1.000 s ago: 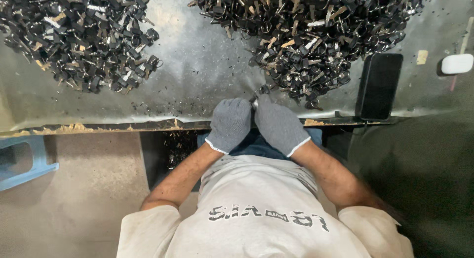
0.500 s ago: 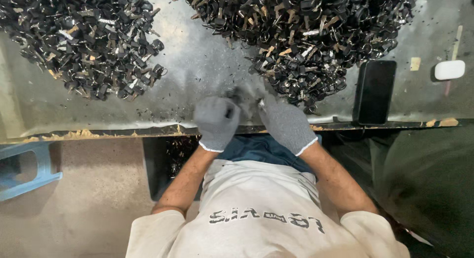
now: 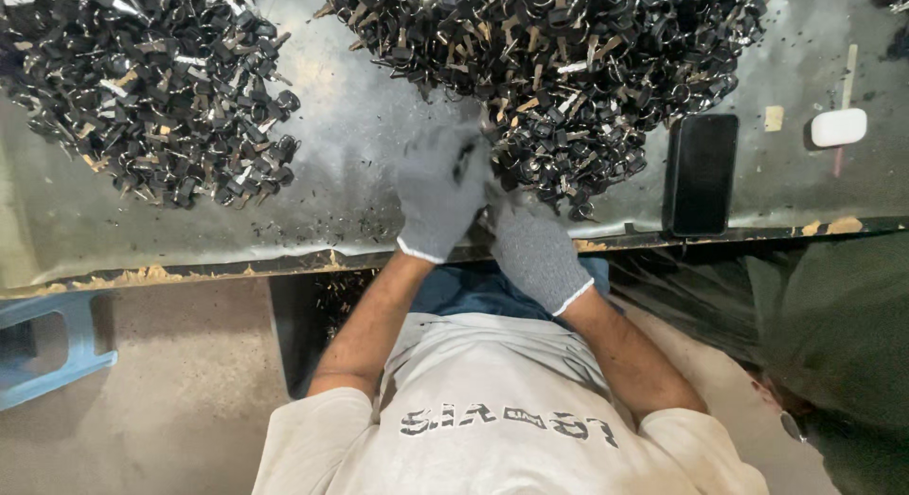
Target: The person picks small black metal parts one at a time from a large pile on the workbench, briefly manipulates each with both gloved hands, and drops it into a bin below the bench. Partway through they pull off one glove, reposition it, and put it back on before resuming sorting.
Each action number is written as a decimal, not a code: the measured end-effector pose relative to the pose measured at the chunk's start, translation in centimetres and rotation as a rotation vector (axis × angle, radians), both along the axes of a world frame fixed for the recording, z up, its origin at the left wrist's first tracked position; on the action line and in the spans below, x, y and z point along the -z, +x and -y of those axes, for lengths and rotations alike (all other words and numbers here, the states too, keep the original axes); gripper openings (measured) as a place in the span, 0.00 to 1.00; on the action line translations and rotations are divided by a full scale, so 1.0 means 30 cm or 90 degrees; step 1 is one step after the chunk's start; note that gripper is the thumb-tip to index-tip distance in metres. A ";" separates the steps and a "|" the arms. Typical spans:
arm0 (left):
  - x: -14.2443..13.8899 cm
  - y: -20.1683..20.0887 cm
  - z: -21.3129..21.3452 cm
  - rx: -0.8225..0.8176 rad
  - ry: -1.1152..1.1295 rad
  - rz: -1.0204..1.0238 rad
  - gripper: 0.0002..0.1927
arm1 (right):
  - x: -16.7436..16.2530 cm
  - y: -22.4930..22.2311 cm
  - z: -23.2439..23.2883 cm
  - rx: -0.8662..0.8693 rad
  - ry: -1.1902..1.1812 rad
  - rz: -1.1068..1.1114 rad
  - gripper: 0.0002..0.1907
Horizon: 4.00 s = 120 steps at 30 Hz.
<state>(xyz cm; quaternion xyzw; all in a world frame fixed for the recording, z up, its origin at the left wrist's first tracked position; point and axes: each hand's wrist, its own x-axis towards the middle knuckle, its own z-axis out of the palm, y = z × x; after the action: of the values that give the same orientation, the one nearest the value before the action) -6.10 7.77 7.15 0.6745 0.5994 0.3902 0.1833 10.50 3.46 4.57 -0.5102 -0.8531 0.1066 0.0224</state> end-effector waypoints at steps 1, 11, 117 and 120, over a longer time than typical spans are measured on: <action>-0.003 0.002 0.032 0.044 0.007 -0.095 0.08 | 0.005 0.009 -0.011 0.019 -0.061 -0.029 0.26; 0.112 -0.120 0.098 0.003 -0.184 -0.116 0.33 | -0.041 0.003 -0.030 0.027 -0.094 -0.123 0.23; 0.138 -0.139 0.019 0.123 -0.058 -0.145 0.11 | -0.010 -0.068 -0.143 0.042 -0.121 -0.192 0.18; 0.167 -0.144 0.003 0.150 -0.074 -0.196 0.09 | -0.001 -0.084 -0.150 -0.010 -0.006 -0.109 0.25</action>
<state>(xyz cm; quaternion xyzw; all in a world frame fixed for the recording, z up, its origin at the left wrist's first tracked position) -10.41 7.66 2.13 0.7800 0.5586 0.2231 0.1726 8.00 7.97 4.60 -0.4925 -0.8515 0.1545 0.0921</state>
